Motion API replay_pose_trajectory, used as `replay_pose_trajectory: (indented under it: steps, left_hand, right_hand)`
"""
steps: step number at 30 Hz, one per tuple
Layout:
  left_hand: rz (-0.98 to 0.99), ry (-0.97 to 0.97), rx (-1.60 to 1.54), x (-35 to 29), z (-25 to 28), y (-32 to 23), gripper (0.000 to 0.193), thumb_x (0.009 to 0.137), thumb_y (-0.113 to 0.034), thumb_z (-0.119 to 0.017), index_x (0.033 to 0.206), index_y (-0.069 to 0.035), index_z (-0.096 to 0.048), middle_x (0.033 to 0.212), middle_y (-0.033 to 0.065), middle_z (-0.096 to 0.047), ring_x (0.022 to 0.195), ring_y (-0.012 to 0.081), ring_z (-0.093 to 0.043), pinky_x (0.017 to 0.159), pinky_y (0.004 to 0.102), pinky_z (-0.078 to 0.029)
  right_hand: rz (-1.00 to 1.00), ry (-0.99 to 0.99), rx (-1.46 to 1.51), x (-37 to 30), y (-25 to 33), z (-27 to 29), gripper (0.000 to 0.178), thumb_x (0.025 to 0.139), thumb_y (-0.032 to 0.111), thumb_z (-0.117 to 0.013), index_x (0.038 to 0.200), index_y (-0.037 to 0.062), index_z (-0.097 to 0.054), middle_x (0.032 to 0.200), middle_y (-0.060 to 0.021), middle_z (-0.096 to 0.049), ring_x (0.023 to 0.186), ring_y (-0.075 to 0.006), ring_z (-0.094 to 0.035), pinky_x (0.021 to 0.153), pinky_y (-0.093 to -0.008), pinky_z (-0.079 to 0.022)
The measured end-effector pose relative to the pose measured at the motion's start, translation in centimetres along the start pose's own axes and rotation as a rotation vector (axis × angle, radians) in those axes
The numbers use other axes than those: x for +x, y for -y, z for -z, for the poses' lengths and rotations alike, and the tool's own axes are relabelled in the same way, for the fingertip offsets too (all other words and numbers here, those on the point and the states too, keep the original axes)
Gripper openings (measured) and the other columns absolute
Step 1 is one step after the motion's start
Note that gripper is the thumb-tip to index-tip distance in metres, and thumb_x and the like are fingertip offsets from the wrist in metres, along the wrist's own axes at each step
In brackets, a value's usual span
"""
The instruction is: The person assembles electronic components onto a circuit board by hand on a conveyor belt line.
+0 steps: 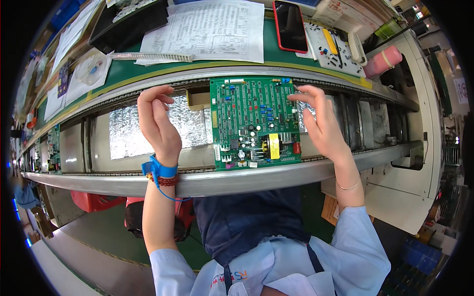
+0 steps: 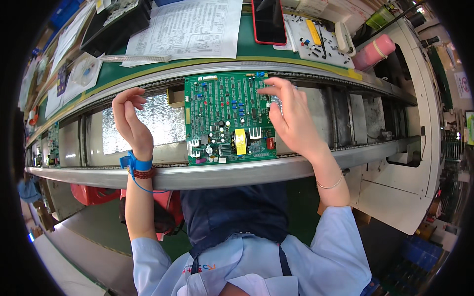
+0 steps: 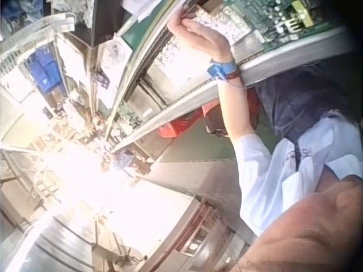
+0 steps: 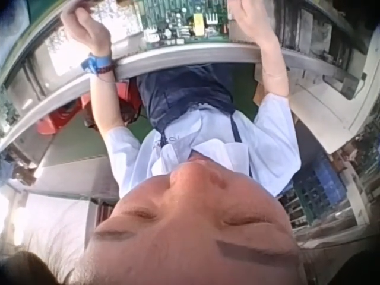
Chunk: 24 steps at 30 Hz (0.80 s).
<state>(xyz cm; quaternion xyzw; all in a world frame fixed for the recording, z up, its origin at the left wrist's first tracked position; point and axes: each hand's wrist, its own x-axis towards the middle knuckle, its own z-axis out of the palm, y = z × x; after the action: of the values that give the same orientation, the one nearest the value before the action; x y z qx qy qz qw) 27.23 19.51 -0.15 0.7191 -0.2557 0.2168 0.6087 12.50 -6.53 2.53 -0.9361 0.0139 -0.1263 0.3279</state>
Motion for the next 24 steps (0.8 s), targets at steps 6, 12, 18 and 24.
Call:
replay_pose_trajectory:
  steps: [6, 12, 18, 24]
  left_hand:
    - [0.032, -0.001, -0.008, 0.1, 0.0, 0.4, 0.022, 0.095, -0.006, -0.035, 0.100, -0.001, -0.055, 0.093, 0.0069, -0.061, 0.076, 0.0112, -0.052, 0.070, 0.0246, -0.041]
    - [0.018, -0.003, 0.041, 0.4, 0.2, 1.0, 0.024, 0.095, -0.008, -0.033, 0.101, 0.000, -0.055, 0.094, 0.0086, -0.062, 0.075, 0.0107, -0.053, 0.067, 0.0240, -0.040]
    - [0.047, 0.015, 0.011, 0.3, 0.5, 1.2, 0.022, 0.095, -0.007, -0.034, 0.101, 0.000, -0.055, 0.093, 0.0077, -0.060, 0.076, 0.0112, -0.051, 0.072, 0.0248, -0.043]
    - [0.072, 0.037, 0.020, 0.4, 0.5, 1.6, 0.022, 0.096, -0.006, -0.034, 0.101, 0.000, -0.055, 0.092, 0.0075, -0.061, 0.076, 0.0107, -0.051, 0.071, 0.0243, -0.043]
  right_hand:
    - [0.043, -0.060, -0.144, 1.7, -2.0, 0.2, 0.037, 0.089, 0.010, -0.042, 0.126, 0.0037, -0.038, 0.119, -0.0123, -0.060, 0.116, -0.0270, -0.048, 0.099, -0.0395, -0.029]
    - [0.018, -0.036, -0.147, 2.1, -2.8, -0.3, 0.040, 0.090, 0.012, -0.042, 0.128, 0.0030, -0.036, 0.120, -0.0151, -0.060, 0.117, -0.0288, -0.047, 0.101, -0.0406, -0.027]
    - [0.015, -0.022, -0.140, 2.3, -2.8, -0.6, 0.042, 0.090, 0.012, -0.042, 0.130, 0.0039, -0.034, 0.122, -0.0150, -0.059, 0.118, -0.0298, -0.046, 0.103, -0.0405, -0.024]
    - [0.043, -0.011, -0.138, 2.2, -3.0, -1.0, 0.042, 0.088, 0.010, -0.042, 0.129, 0.0041, -0.035, 0.123, -0.0127, -0.058, 0.118, -0.0289, -0.045, 0.105, -0.0406, -0.023]
